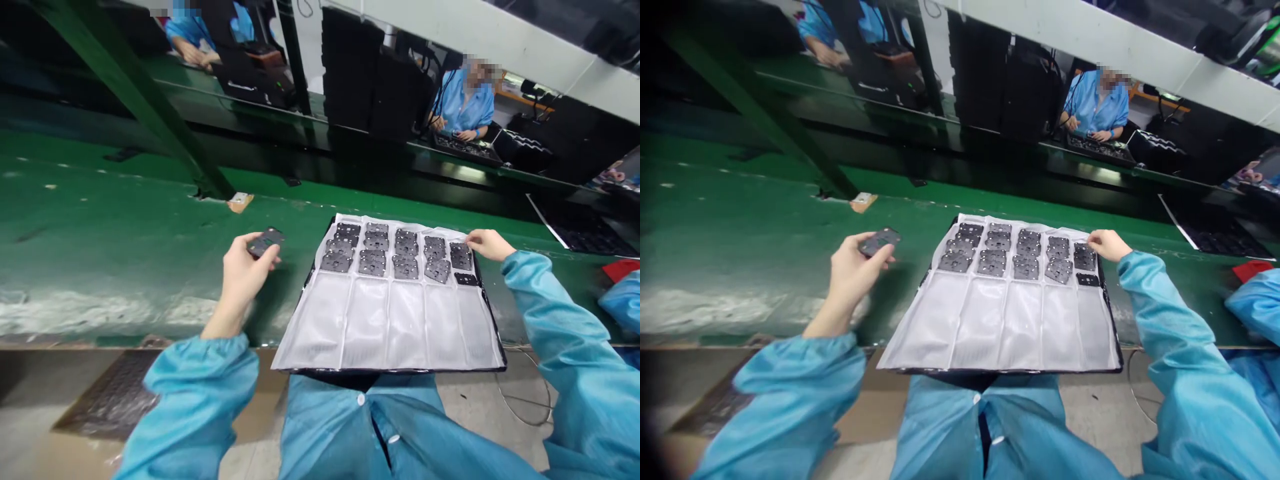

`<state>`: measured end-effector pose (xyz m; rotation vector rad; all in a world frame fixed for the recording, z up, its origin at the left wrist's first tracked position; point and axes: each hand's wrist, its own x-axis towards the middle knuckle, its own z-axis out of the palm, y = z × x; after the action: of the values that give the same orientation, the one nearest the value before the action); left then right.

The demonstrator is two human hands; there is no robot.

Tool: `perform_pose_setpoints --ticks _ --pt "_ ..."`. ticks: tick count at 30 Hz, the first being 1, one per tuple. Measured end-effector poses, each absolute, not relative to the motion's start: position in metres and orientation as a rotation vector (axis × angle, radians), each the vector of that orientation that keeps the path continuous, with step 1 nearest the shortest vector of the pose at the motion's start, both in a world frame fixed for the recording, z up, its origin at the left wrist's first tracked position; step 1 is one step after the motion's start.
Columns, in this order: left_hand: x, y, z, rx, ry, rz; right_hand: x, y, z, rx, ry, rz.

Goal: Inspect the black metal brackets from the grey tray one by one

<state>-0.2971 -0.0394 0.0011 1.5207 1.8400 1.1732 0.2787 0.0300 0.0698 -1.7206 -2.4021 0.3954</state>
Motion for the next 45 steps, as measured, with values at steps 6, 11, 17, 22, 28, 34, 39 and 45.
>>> perform_pose_setpoints --ticks 6,11,17,22,28,34,39,45 --pt "-0.166 -0.037 0.062 1.541 1.092 1.124 0.166 -0.004 0.103 -1.339 -1.937 0.770" --pt "-0.096 -0.013 0.034 1.482 0.854 1.020 0.077 -0.013 0.042 -1.155 -1.522 1.065" --pt "-0.096 -0.013 -0.013 1.598 1.001 1.121 0.059 -0.002 -0.022 -1.172 -1.290 1.158" --pt "-0.095 -0.013 -0.014 1.671 1.068 1.063 0.054 -0.005 -0.023 -1.226 -1.280 1.057" --pt "-0.093 -0.013 -0.018 1.691 1.070 1.018 0.055 -0.008 -0.025 -1.252 -1.321 0.984" --pt "-0.093 -0.014 -0.019 1.701 1.094 1.009 0.055 -0.009 -0.030 -1.297 -1.357 0.946" --pt "-0.093 -0.013 -0.018 1.674 1.084 1.018 0.057 -0.011 -0.031 -1.312 -1.412 0.877" --pt "-0.093 -0.015 -0.016 1.660 1.083 1.013 0.055 -0.012 -0.030 -1.305 -1.425 0.862"
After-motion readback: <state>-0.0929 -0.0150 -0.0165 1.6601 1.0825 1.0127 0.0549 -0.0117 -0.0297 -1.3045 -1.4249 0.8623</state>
